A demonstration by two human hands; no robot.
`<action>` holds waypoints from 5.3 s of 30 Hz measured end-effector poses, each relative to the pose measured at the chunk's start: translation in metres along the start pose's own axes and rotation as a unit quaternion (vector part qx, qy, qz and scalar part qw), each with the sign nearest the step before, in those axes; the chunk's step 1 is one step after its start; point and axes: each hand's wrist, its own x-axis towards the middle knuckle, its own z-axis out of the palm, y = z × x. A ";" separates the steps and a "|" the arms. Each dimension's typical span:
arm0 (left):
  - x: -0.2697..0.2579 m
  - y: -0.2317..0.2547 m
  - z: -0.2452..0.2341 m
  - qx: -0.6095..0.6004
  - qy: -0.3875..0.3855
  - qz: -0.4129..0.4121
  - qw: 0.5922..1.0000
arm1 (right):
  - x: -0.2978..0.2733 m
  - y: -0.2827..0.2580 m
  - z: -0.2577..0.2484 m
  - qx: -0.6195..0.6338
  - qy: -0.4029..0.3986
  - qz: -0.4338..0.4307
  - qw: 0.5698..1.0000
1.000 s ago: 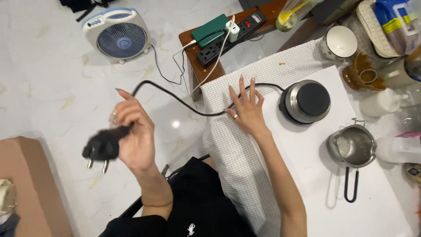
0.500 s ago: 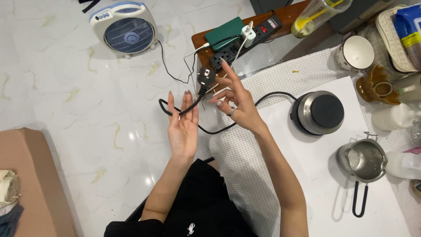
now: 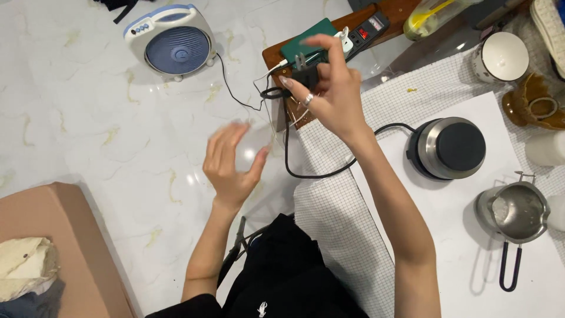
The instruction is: Preparing and inspecting silicone molds for candle making, including using a poking tool and scissors.
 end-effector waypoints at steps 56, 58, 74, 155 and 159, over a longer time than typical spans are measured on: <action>0.095 -0.045 0.129 -0.169 -0.224 0.110 0.953 | 0.070 0.161 0.021 -0.596 -0.202 -0.353 0.693; 0.088 -0.051 0.149 -0.235 -0.237 0.154 0.930 | 0.070 0.156 0.020 -0.598 -0.192 -0.355 0.692; 0.073 -0.072 0.182 -0.346 -0.231 0.092 0.905 | 0.065 0.142 0.019 -0.522 -0.067 -0.399 0.751; 0.059 0.192 0.284 -0.108 -0.589 -0.194 0.777 | -0.225 0.133 -0.160 0.327 0.316 0.323 0.830; 0.084 0.202 0.281 -0.049 -0.595 -0.122 0.793 | -0.208 0.132 -0.122 0.411 0.338 0.244 0.810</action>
